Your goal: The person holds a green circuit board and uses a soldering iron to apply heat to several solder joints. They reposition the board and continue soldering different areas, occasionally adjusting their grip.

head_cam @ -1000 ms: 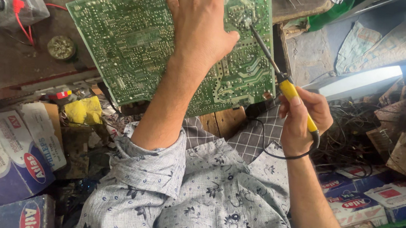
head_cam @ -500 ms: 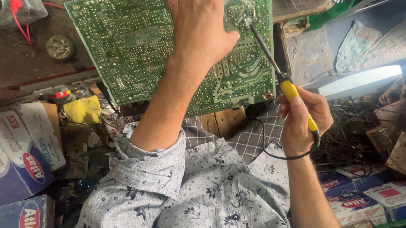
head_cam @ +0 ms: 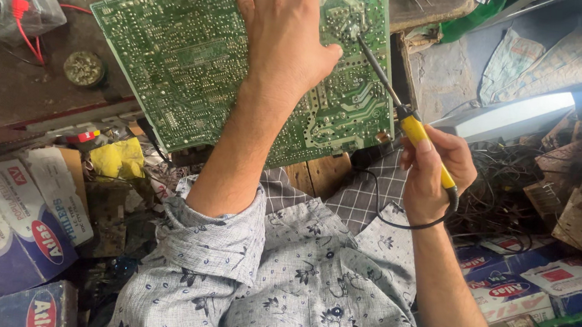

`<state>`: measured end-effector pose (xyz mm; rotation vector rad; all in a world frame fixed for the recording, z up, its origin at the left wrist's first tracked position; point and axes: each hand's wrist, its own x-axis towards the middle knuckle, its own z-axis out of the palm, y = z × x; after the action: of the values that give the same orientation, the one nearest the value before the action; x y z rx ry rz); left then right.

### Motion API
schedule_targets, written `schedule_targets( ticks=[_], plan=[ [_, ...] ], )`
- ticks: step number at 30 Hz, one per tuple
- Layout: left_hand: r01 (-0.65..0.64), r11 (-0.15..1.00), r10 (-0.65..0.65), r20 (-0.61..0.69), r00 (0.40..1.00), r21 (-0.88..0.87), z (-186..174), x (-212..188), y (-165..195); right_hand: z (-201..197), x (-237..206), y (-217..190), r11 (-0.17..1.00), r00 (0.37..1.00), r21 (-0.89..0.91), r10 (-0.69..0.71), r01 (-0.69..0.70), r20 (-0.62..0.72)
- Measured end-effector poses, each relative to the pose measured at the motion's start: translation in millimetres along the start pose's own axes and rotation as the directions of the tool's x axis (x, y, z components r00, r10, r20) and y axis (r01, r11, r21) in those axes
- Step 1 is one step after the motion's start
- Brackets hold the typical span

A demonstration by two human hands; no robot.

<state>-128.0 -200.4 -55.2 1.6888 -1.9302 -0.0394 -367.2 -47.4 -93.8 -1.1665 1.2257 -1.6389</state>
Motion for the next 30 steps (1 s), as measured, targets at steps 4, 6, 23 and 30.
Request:
schedule_targets(
  ticks=[4, 6, 23, 30],
  plan=[
    [-0.004, 0.999, 0.003, 0.025, 1.000, 0.040, -1, 0, 0, 0, -1, 1, 1.000, 1.000, 0.000, 0.010, -0.010, 0.003],
    [-0.005, 1.000, 0.005, -0.001, 1.000, 0.009, -1, -1, 1, -1, 0, 1, 1.000, 1.000, 0.024, 0.013, -0.013, -0.002],
    [-0.011, 1.000, 0.010, 0.007, 1.000, 0.013, 0, 0, 1, -13, 14, -9, 0.996, 0.997, -0.078, -0.029, 0.034, 0.066],
    [0.003, 1.000, -0.003, -0.016, 1.000, 0.004, 0, 2, 3, -12, 37, -58, 0.713, 0.853, -0.487, -0.323, 0.505, 0.411]
  ],
)
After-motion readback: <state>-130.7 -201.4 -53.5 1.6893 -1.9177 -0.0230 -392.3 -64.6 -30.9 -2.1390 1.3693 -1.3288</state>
